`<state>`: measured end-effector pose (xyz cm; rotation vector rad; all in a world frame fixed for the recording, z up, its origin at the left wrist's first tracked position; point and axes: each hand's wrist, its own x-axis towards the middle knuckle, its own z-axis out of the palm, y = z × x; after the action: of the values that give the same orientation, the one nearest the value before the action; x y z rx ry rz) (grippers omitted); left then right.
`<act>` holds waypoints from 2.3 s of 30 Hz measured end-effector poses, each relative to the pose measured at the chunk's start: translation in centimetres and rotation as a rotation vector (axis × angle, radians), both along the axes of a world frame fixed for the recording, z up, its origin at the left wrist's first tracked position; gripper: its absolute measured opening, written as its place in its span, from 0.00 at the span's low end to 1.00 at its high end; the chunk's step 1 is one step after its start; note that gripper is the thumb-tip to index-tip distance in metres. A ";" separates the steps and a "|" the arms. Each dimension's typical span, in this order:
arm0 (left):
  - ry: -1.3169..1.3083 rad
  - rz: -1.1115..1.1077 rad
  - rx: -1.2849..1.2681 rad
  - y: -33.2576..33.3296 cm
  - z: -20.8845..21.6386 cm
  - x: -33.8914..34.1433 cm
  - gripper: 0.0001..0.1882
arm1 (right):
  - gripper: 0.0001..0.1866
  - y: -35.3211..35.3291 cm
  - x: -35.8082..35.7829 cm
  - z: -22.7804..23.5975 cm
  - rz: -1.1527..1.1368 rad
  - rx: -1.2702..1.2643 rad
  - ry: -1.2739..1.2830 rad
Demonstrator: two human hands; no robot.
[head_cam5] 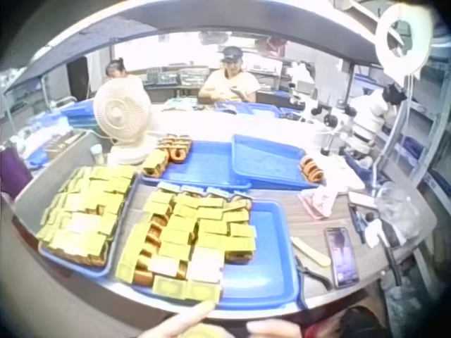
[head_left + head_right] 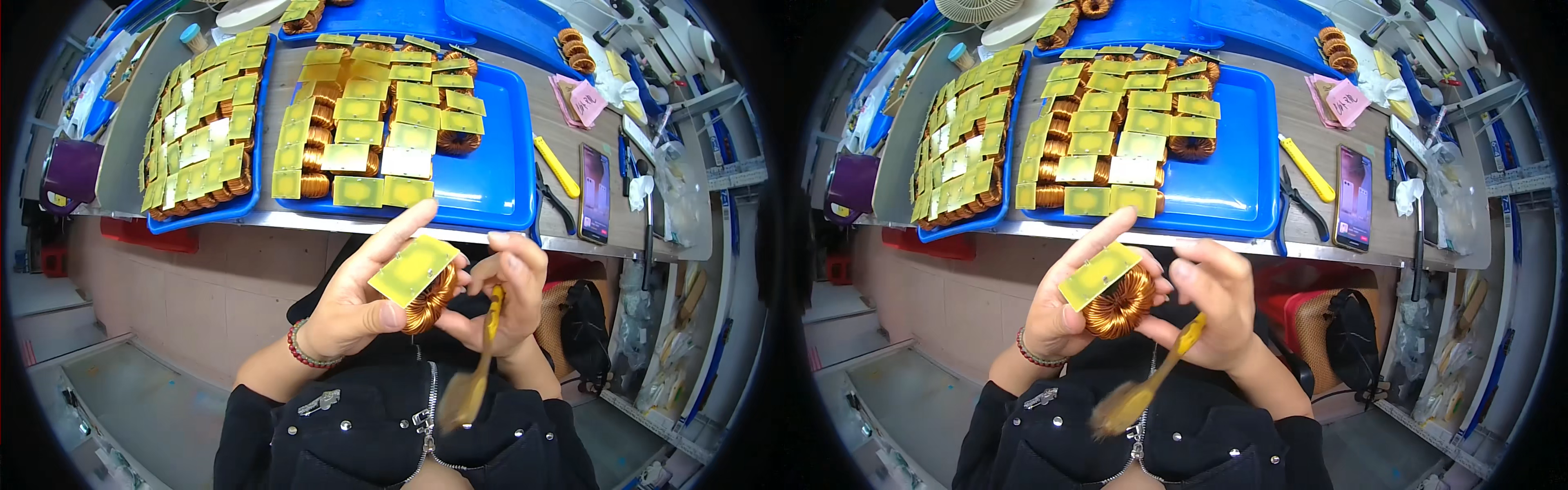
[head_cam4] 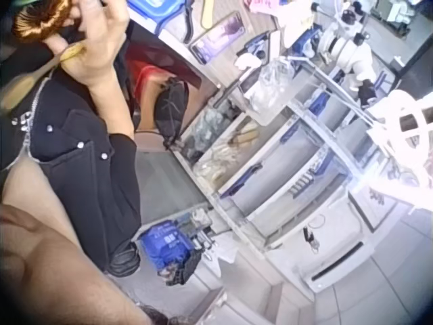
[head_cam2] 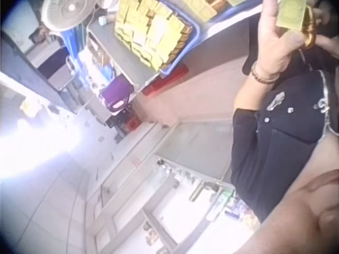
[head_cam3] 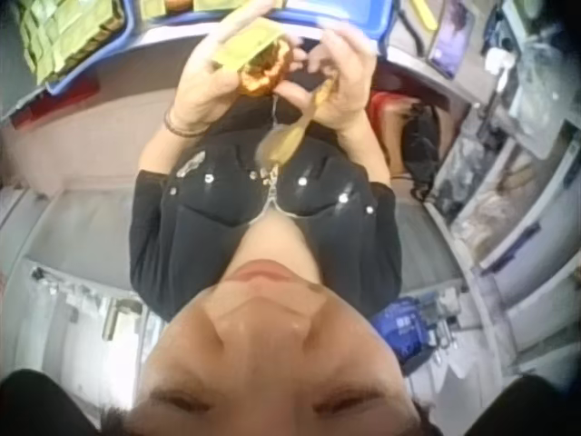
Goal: The person repeatedly picks up small toroidal inductors from a blue tray, uses a toothbrush to brush the copper windings, and occasionally uses pliers to adjust the component's leads. The person places the cleaned components back into the tray.
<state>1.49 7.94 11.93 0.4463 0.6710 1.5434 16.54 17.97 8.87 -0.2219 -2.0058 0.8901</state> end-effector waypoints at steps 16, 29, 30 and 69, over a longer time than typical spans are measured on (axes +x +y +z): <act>0.014 -0.226 0.207 -0.8 0.6 -0.4 0.47 | 0.32 0.3 0.1 2.6 0.203 -0.046 -0.012; 1.708 -0.065 0.331 9.3 7.5 -10.3 0.21 | 0.27 4.9 0.6 4.2 -0.266 0.194 -0.067; 1.765 0.037 0.386 11.4 7.7 -11.8 0.21 | 0.26 6.0 1.4 4.0 -0.316 0.191 -0.038; 2.333 0.674 0.003 11.1 4.4 -32.0 0.25 | 0.03 11.4 10.8 0.6 -0.663 0.088 -0.197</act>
<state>-30.54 19.00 16.34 2.2096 2.6883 0.8360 27.33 29.35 9.42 -0.8918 -1.9460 0.3645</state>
